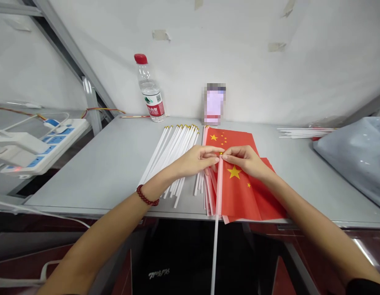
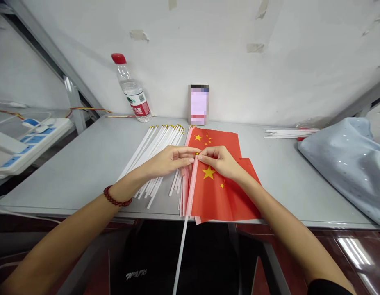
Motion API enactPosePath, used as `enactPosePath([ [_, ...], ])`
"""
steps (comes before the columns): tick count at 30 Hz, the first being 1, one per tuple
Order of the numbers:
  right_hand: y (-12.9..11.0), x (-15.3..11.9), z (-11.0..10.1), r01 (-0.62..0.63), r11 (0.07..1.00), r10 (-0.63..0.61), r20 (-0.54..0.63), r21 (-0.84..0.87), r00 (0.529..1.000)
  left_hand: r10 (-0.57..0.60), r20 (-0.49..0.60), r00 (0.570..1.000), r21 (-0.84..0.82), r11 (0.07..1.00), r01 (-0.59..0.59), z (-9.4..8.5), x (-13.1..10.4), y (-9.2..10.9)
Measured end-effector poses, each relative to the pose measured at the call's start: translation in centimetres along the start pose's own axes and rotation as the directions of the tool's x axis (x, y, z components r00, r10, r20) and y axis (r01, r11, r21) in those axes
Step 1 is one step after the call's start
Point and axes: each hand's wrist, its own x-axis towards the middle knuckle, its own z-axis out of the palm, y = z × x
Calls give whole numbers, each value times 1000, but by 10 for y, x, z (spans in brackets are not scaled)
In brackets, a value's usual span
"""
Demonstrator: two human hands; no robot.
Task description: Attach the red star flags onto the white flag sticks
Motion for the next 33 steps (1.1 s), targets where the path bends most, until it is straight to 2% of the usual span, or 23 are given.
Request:
enactPosePath([
  [5,3,2,-4,-11,1000,16,-175,29,985,-110,71,991,-121,986,118,0,-3,5],
  [8,5,6,-8,-62,993,92,-325,100,941,-187,196,963,-106,972,210,-2,-5,8],
  [11,12,12,-20,-79,991,121,-438,112,891,-192,270,944,-38,977,210,-5,-7,9],
  [14,24,17,-35,-68,997,81,-525,45,847,-137,181,974,122,986,116,-6,-8,8],
  [17,36,20,-45,-98,986,2,-575,-136,818,-12,73,997,261,965,-7,-6,-6,5],
  [19,40,21,-47,-129,935,-120,-635,-331,763,64,-4,998,311,948,-60,-7,-4,1],
  [21,41,22,-44,-136,832,-310,-654,-537,690,118,-102,988,403,913,-67,-9,0,-4],
  [22,39,22,-41,-123,777,-394,-629,-617,671,138,-148,979,463,885,-54,-10,2,-8],
  [23,37,21,-37,-89,735,-449,-580,-672,679,153,-184,971,522,852,-35,-11,3,-11],
  [25,30,18,-28,27,704,-463,-431,-709,774,164,-232,959,608,794,11,-13,7,-17],
  [27,23,14,-18,161,718,-398,-211,-677,893,158,-275,948,636,770,56,-13,9,-21],
  [28,20,13,-12,207,731,-355,-104,-650,929,152,-298,942,637,767,78,-13,10,-22],
  [30,17,10,-3,266,762,-289,58,-590,956,136,-346,928,635,762,125,-12,12,-22],
  [33,18,8,5,284,798,-215,190,-531,958,112,-413,904,643,738,203,-14,12,-20],
])
